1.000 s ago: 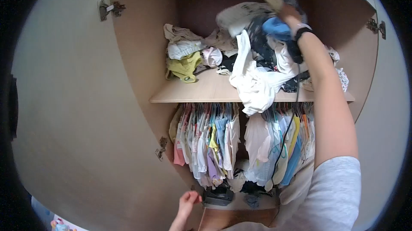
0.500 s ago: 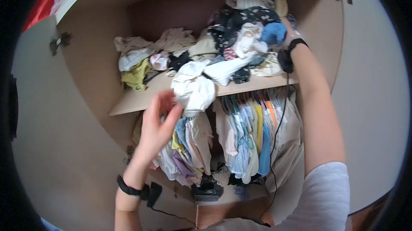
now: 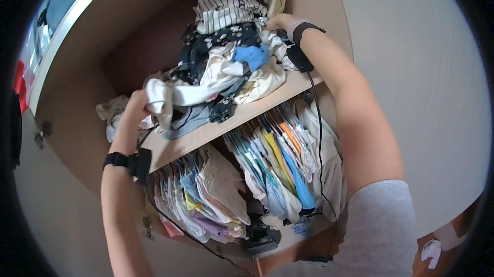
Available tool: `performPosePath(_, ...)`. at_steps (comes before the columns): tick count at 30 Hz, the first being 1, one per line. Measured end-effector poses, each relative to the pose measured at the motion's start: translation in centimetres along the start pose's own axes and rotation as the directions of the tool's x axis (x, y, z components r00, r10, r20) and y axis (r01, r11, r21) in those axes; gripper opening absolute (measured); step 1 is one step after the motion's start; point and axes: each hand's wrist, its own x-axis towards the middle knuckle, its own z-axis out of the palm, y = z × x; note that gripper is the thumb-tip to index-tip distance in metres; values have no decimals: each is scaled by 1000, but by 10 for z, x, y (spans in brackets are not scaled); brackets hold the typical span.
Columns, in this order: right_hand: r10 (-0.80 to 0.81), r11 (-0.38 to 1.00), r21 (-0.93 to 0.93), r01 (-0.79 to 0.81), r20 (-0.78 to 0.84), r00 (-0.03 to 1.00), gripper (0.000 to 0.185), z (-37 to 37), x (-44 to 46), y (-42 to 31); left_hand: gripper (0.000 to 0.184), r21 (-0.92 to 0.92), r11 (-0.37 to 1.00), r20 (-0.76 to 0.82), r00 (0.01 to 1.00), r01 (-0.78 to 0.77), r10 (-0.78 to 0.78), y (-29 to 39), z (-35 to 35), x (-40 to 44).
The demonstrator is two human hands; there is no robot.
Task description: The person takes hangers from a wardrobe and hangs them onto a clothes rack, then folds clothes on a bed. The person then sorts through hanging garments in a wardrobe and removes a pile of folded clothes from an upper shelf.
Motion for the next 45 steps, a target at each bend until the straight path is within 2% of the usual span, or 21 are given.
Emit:
performPosePath(1, 68, 993, 93, -72, 48, 997, 58, 0, -6, 6, 29, -69, 998, 37, 999, 10, -7, -8, -15, 11)
performPosePath(2, 126, 973, 181, -143, 103, 987, 62, 1, -9, 10, 43, 143, 988, 90, 994, 52, -65, -13, -28, 17)
performPosePath(5, 233, 847, 404, -345, 302, 924, 75, 10, -4, 11, 65, 337, 902, -42, 961, 270, -272, -14, -21, -10)
performPosePath(6, 244, 849, 421, -319, 221, 944, 72, 17, -1, 6, 68, 352, 885, -14, 948, 303, -319, -13, -19, -19)
performPosePath(7, 130, 817, 510, -269, 292, 947, 70, 19, -1, 6, 71, 368, 868, 12, 932, 333, -363, -15, -19, -26)
performPosePath(9, -79, 731, 654, -192, 361, 929, 56, 26, 13, 14, 78, 654, 728, -119, 979, 203, -165, -51, -18, -4)
performPosePath(10, -249, 767, 642, -7, 307, 918, 48, 31, 36, 29, 81, 776, 613, -154, 987, 148, -45, -60, -16, 2)
performPosePath(11, -411, 758, 626, 181, 244, 878, 40, 36, 58, 45, 73, 680, 720, -133, 989, 137, -63, -76, -20, 18)
performPosePath(12, -107, 598, 776, -201, 326, 939, 36, 48, 50, 22, 68, 570, 811, -113, 990, 131, -81, -92, -24, 34)
performPosePath(13, -84, 552, 808, -208, 302, 950, 34, 40, 18, 2, 62, 410, 898, 54, 979, 157, -196, -83, -21, 30)
performPosePath(14, -176, 474, 864, -172, 284, 942, 33, 47, 22, 5, 56, 244, 945, 238, 931, 217, -276, -73, -13, 19)
performPosePath(16, -347, 290, 949, -124, 225, 910, 33, 64, 14, 6, 47, 68, 983, 305, 935, 168, -181, -53, 10, -6)
performPosePath(19, -276, 34, 973, -230, 230, 933, 31, 59, -58, -22, 35, 153, 985, 308, 942, 85, -129, -18, 41, -49)
performPosePath(20, -375, 267, 963, -29, 132, 918, 32, 68, -56, -18, 35, 182, 981, 314, 942, 66, -122, -12, 41, -60)
performPosePath(21, -572, 580, 641, 502, -119, 812, 29, 70, -69, -22, 34, 209, 977, 322, 940, 49, -116, -5, 42, -73)
performPosePath(22, -704, 659, -3, 752, -356, 615, 28, 71, -82, -25, 34, 230, 973, 328, 939, 32, -108, 1, 44, -85)
performPosePath(23, -342, 739, 478, 475, -342, 876, 29, 69, -90, -48, 34, 246, 969, 336, 936, 17, -102, 6, 44, -95)
performPosePath(24, 24, 542, 836, 87, -119, 993, 31, 70, -96, -77, 34, 267, 964, 342, 935, 1, -96, 11, 43, -105)
performPosePath(27, 113, 425, 899, -106, 63, 992, 37, 78, -102, -77, 33, 310, 949, 353, 934, -55, -61, 23, 49, -129)
performPosePath(35, -36, 194, 975, 109, -104, 994, 39, 134, -215, -100, 32, 371, 913, 380, 925, -168, 16, 43, 61, -211)
performPosePath(45, -311, -57, 996, -73, 52, 949, 37, 221, -382, -119, 31, 293, 950, 214, 976, -106, 43, 11, 41, -374)
